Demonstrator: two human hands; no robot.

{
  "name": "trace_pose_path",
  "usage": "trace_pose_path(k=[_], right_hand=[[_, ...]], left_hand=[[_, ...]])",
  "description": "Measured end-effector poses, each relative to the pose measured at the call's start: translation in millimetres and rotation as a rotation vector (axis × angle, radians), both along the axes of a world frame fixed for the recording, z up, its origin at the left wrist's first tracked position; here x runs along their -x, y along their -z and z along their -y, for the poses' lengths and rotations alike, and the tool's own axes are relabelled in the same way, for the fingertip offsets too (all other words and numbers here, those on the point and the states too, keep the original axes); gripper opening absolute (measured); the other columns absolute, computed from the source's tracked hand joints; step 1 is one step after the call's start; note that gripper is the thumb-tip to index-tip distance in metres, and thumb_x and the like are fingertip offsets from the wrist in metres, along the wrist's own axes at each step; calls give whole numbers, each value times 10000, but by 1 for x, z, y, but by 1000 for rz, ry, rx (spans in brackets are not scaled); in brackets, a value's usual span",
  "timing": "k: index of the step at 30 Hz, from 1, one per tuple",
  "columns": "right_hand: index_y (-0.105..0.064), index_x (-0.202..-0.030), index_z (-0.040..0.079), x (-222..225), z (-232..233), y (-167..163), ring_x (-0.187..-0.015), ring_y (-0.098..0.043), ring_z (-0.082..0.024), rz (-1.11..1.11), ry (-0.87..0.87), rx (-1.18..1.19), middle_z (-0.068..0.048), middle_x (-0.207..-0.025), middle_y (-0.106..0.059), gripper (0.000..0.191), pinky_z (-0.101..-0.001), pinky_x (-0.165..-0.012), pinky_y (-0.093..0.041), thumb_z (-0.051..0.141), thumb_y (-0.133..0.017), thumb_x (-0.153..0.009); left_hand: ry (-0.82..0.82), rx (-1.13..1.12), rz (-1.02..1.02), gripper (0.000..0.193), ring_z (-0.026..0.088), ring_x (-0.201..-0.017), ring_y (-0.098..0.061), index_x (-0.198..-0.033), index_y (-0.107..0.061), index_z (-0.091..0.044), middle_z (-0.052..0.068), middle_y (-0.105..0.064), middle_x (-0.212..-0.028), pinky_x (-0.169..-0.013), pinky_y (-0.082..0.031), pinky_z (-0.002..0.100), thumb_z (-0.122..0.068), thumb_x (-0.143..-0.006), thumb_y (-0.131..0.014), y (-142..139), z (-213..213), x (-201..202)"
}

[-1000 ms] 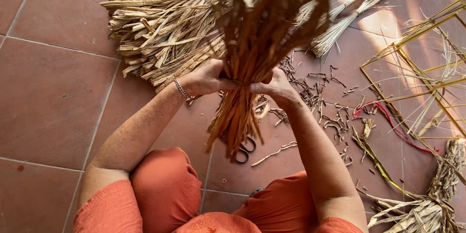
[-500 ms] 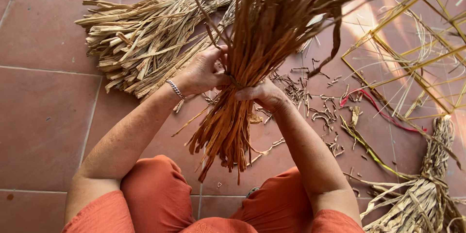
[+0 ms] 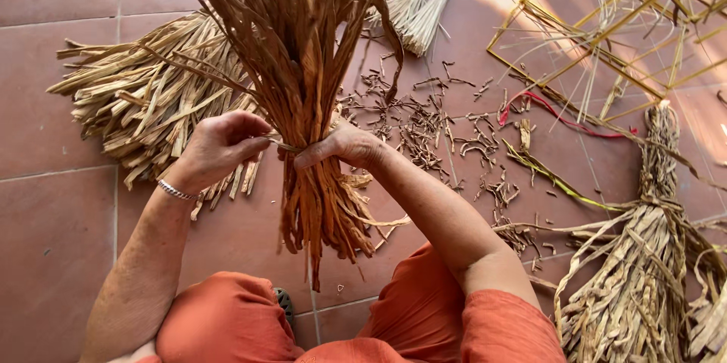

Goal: The person sits on a tiled floor and uses scissors to trim the ends of dried plant stalks. They repeatedly pick up stalks, cut the frayed ends, and place the trimmed stalks into a growing bundle. The person also shakes the bundle to align the stalks and ties the bundle with a red string.

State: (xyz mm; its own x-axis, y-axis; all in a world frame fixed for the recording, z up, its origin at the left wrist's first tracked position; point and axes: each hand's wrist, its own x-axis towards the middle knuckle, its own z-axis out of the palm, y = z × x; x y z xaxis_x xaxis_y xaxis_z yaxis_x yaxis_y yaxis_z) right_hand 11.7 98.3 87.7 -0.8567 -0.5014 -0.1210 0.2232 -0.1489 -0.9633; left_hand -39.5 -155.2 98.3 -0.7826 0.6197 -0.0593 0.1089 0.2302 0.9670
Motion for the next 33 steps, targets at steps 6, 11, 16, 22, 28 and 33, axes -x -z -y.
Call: trace_pose_path(k=[6,11,16,22,28,33], right_hand=[[-705,-1162,28,1,7,-2,-1028,-696,-214,-22,16,19,-74,-1067,-741,539,-400,-968,-572,73,-924,-672],[-702,-1098,13,-4,19,-17,-1021,-727,-226,-49,-21,-50,-95,-1019,-761,458,-405,-984,-603,141,-919,-715],[-679,-1167,43,-7,42,-18,-1017,-698,-211,-170,112,-311,-104,-1076,-726,544,-382,-950,-587,209,-907,-701],[-604,-1299,21,-1,69,-1,-1022,-679,-203,-512,41,-486,-128,-1118,-702,587,-367,-927,-592,270,-808,-808],[-704,-1125,30,6,63,-1,-959,-731,-222,-263,32,-272,-129,-1023,-748,376,-383,-863,-685,180,-790,-791],[-709,-1188,46,5,51,-12,-995,-732,-199,-195,88,-187,-99,-1062,-753,488,-355,-902,-635,217,-848,-752]], left_hand=[[-62,-44,-162,124,57,-715,-601,-1049,-754,-29,17,-696,-833,-607,-521,210,-123,-975,-722,36,10,9],[-111,96,-233,99,64,-677,-590,-1001,-766,-44,21,-701,-767,-571,-494,222,-136,-982,-734,47,21,16],[-108,21,-185,80,101,-743,-666,-1014,-753,-40,22,-738,-840,-653,-571,271,-103,-1004,-706,58,33,23],[36,-131,-70,175,141,-988,-644,-1178,-666,-43,53,-697,-1085,-871,-558,316,-107,-1017,-642,48,57,16],[45,-237,119,303,156,-1173,-598,-1338,-578,-61,65,-644,-1270,-1019,-513,326,-134,-1045,-553,41,48,-1],[38,-210,153,420,155,-1237,-575,-1466,-489,-88,55,-608,-1356,-1047,-502,324,-164,-1053,-489,37,24,-12]])
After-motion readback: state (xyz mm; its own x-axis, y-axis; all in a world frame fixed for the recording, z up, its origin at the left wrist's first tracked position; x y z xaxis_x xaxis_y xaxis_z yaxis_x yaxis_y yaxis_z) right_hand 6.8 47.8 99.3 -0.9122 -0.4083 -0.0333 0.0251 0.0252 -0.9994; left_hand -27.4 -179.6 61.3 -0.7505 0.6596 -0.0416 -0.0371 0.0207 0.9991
